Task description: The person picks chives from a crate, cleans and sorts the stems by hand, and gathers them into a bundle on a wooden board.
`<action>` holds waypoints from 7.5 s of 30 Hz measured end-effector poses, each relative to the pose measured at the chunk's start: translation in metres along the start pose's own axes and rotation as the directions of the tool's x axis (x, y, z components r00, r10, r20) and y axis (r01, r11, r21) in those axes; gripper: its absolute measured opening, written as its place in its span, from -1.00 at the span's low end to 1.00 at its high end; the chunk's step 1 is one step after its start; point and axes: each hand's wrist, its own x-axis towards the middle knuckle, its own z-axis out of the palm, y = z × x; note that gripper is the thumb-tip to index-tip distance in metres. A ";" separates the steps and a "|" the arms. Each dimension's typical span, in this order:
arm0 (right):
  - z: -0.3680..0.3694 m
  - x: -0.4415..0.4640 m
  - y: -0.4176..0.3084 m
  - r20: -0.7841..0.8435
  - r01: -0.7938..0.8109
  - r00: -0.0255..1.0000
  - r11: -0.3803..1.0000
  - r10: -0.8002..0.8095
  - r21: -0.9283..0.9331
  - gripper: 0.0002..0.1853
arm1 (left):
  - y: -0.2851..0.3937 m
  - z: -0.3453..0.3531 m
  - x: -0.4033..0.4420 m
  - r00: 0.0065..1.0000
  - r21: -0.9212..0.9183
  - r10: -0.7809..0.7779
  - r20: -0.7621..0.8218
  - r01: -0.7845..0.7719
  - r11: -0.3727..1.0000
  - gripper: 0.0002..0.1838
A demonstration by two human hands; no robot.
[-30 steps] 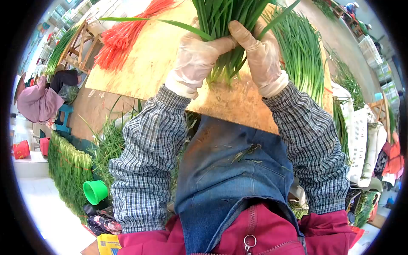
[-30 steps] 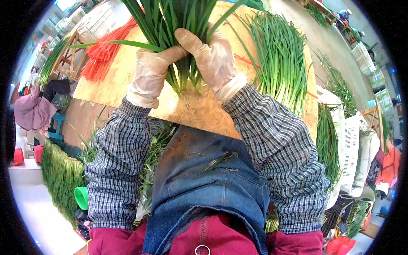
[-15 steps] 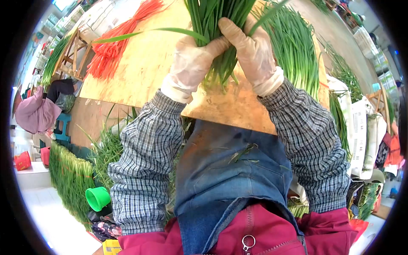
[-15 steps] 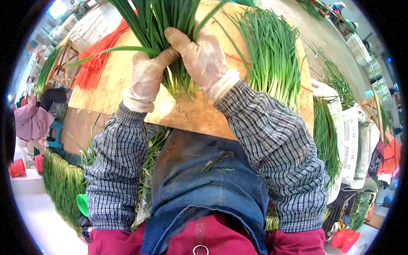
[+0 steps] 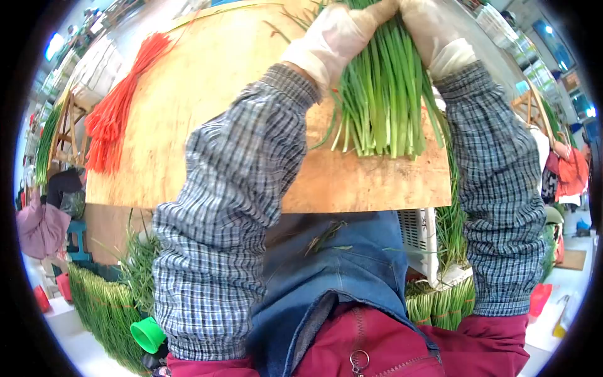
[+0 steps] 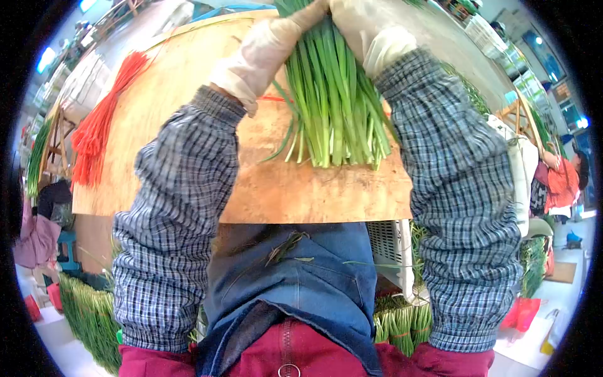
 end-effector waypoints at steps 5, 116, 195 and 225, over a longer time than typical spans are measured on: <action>-0.055 0.039 0.093 -0.014 0.152 0.984 0.873 -0.178 -0.463 -0.68 | -0.056 0.034 0.021 0.969 -0.091 -0.242 -0.047 0.237 0.967 -0.38; -0.520 0.021 0.414 -0.675 -0.730 0.677 0.148 0.294 -0.668 -0.43 | -0.199 0.322 -0.181 0.435 0.447 -0.222 0.873 -0.528 0.722 -0.55; -0.349 0.003 0.294 -0.544 -0.603 0.791 0.499 0.279 -0.622 -0.66 | -0.240 0.349 -0.221 0.521 0.487 -0.113 0.846 -0.668 0.563 -0.57; -0.066 -0.121 -0.098 0.743 0.571 0.396 -0.489 -0.539 -0.659 -0.85 | 0.041 0.133 -0.130 0.841 -0.564 -0.051 0.538 0.405 0.719 -0.24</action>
